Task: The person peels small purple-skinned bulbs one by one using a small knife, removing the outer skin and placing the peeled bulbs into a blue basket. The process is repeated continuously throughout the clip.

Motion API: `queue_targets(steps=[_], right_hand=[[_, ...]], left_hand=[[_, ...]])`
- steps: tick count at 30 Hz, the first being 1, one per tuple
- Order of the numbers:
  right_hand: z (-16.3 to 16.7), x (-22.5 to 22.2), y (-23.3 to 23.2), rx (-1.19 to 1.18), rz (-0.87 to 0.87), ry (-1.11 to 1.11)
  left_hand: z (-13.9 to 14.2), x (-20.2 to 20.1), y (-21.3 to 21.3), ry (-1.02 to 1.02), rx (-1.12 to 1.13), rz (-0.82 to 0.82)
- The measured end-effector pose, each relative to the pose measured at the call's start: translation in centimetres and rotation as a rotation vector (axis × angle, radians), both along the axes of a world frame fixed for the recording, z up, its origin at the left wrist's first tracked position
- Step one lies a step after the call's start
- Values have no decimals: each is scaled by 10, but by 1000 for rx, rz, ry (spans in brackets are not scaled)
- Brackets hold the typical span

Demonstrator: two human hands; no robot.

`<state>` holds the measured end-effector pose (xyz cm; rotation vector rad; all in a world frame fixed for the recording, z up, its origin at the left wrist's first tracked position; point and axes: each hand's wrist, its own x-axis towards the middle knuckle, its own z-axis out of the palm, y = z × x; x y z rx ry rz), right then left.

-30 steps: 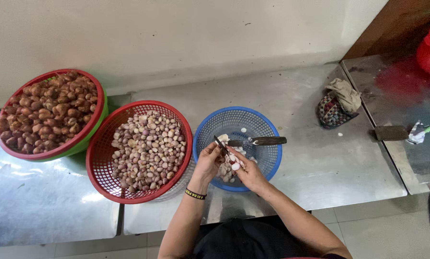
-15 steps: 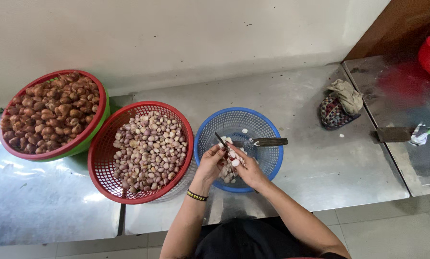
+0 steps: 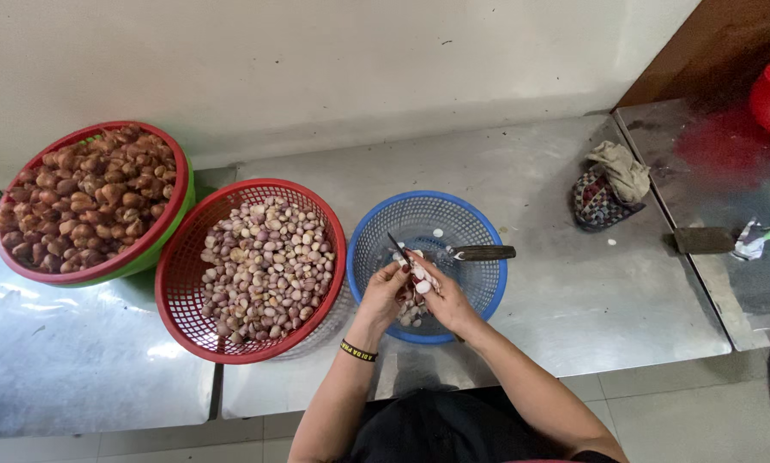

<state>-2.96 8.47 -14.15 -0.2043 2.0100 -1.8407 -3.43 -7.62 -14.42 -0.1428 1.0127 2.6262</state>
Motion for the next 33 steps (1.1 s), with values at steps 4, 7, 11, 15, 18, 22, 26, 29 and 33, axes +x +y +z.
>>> queue_targets(steps=[4, 7, 11, 15, 18, 22, 26, 29, 33], right_hand=[[-3, -4, -1, 44, -7, -26], [-5, 1, 1, 1, -5, -15], [-2, 9, 8, -49, 13, -15], [3, 12, 11, -107, 18, -54], [5, 14, 10, -119, 17, -84], [3, 11, 8, -115, 3, -73], [-1, 3, 5, -130, -6, 15], [-6, -1, 4, -129, 0, 24], [-12, -4, 0, -207, -70, -153]], left_hand=[[-4, -1, 2, -51, -63, 52], [-6, -6, 4, -54, -28, 141], [-3, -13, 3, -60, -3, 187], [-2, -13, 4, -25, 11, 203], [-3, -12, 7, -55, -3, 221], [-3, -9, 13, -27, 9, 213], [1, -1, 18, -23, 34, 163], [4, 4, 17, -53, 1, 116], [4, 0, 17, -28, 14, 161]])
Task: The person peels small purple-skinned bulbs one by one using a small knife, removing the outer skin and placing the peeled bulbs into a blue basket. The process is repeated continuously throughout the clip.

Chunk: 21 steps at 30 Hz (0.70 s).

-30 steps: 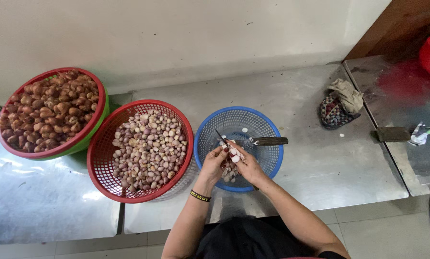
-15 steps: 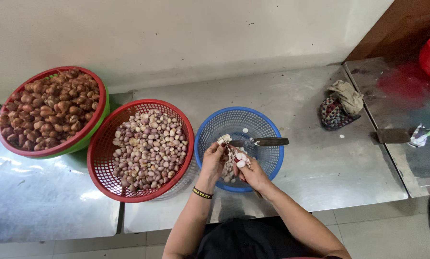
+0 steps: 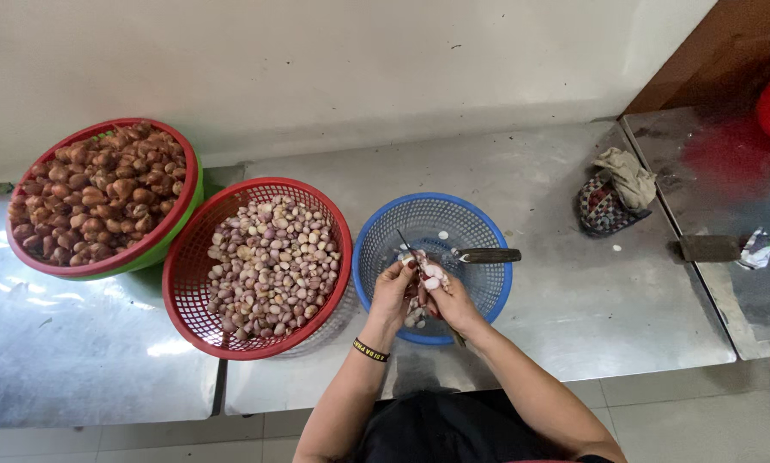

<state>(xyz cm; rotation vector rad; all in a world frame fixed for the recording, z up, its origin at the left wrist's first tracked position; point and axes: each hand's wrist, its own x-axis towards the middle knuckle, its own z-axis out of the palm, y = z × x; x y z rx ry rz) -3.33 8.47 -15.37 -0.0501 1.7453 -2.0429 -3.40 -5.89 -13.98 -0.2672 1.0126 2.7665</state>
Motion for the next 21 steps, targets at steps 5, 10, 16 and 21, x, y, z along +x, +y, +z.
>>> queue_targets(steps=[5, 10, 16, 21], right_hand=[[-4, 10, 11, -85, 63, -19], [2, 13, 14, -63, 35, -64], [2, 13, 9, -65, 30, -29], [-3, 13, 9, -81, 13, -14]], left_hand=[[-3, -8, 2, -31, -9, 102], [-4, -10, 7, -23, -15, 101], [-1, -3, 12, -66, 47, 131], [2, 4, 14, 12, 28, 113]])
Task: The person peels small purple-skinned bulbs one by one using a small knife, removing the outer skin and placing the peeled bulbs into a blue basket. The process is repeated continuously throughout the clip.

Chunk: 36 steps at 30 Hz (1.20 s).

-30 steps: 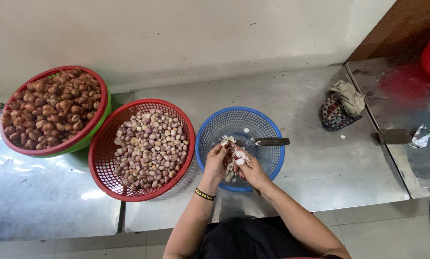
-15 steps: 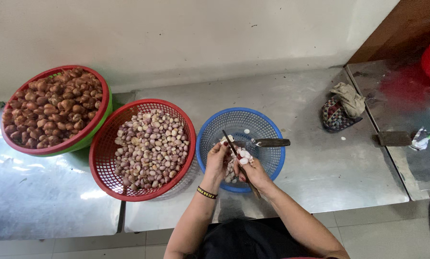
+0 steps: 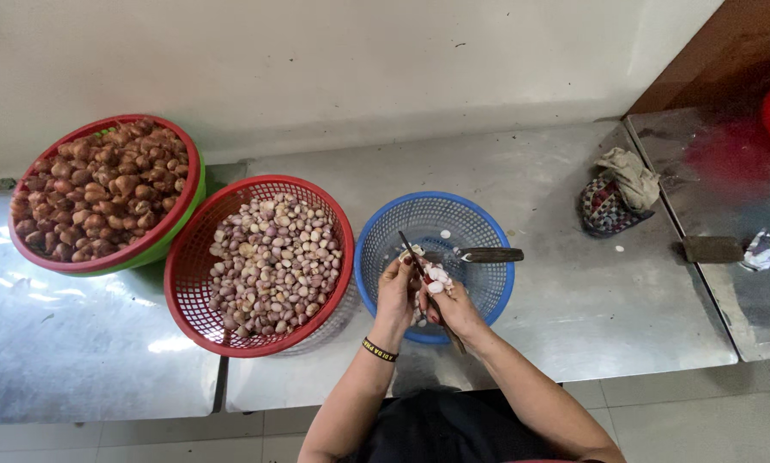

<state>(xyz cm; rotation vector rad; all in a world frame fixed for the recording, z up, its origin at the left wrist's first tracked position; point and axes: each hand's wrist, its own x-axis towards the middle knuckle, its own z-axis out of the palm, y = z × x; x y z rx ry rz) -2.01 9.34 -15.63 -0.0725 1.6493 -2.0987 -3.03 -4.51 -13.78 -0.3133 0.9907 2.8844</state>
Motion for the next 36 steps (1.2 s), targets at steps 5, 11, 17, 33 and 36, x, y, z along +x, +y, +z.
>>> queue_targets(steps=[5, 11, 17, 33, 36], right_hand=[[-3, -4, 1, 2, 17, 11], [-3, -11, 1, 142, 27, 141], [-9, -18, 3, 49, -8, 73], [-9, -21, 11, 91, -79, -150], [-7, -21, 10, 64, -72, -149]], left_hand=[[-9, -2, 2, -17, -90, 69], [-15, 1, 0, 25, -56, -27], [-18, 1, -6, -19, -52, -138], [-2, 4, -35, 535, -1766, 62], [4, -3, -53, 377, -1798, 70]])
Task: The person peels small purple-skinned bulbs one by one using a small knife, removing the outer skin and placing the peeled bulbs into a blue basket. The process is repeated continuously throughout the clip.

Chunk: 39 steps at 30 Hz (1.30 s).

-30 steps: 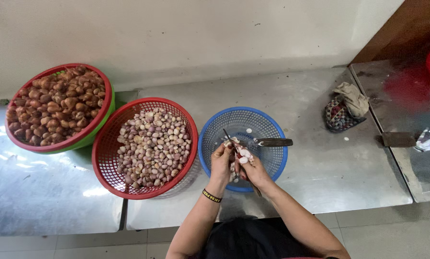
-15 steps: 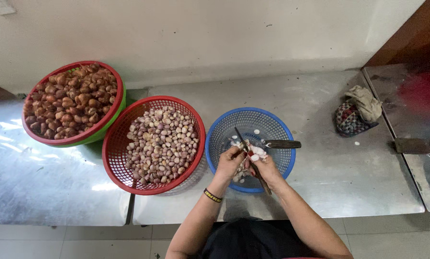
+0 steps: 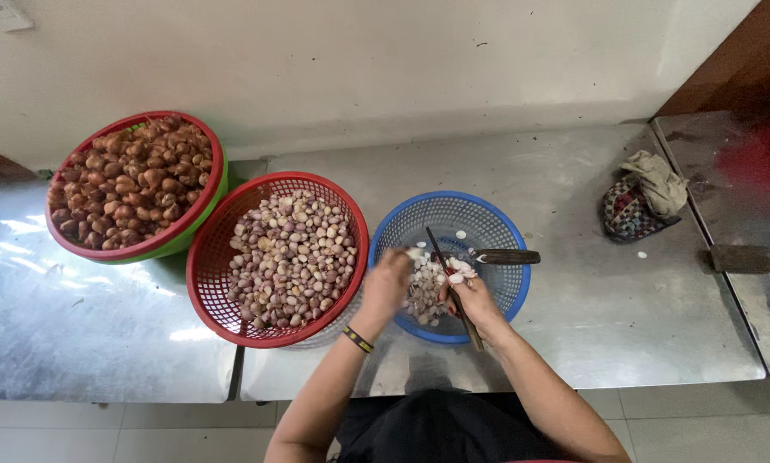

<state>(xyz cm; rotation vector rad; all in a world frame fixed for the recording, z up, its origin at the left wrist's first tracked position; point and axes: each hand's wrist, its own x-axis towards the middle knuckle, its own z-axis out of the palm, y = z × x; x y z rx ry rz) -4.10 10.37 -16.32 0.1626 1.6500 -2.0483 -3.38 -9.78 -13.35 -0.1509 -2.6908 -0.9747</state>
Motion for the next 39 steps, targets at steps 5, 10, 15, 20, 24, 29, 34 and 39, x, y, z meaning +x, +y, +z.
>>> queue_targets(steps=[5, 10, 15, 20, 24, 29, 34, 39], right_hand=[[3, 3, 0, 14, 2, -7], [3, 5, -5, 34, 9, -29], [4, 12, -9, 72, 40, -50], [8, 13, -14, -28, 64, 2], [7, 19, -20, -140, 87, 110], [8, 22, -18, -19, 86, 167], [3, 20, -8, 43, 71, 151], [-4, 30, -3, 85, 136, 272]], left_hand=[[19, -18, -65, 52, -453, 341], [26, -23, -100, -124, -522, 292], [33, -24, -103, -83, -344, 239], [43, -18, -87, -178, 232, 189], [31, -9, -47, -362, 894, -71], [7, 1, -11, -545, 1121, -185], [-4, 7, 4, -533, 1161, -232], [-6, 12, 12, -492, 1196, -181]])
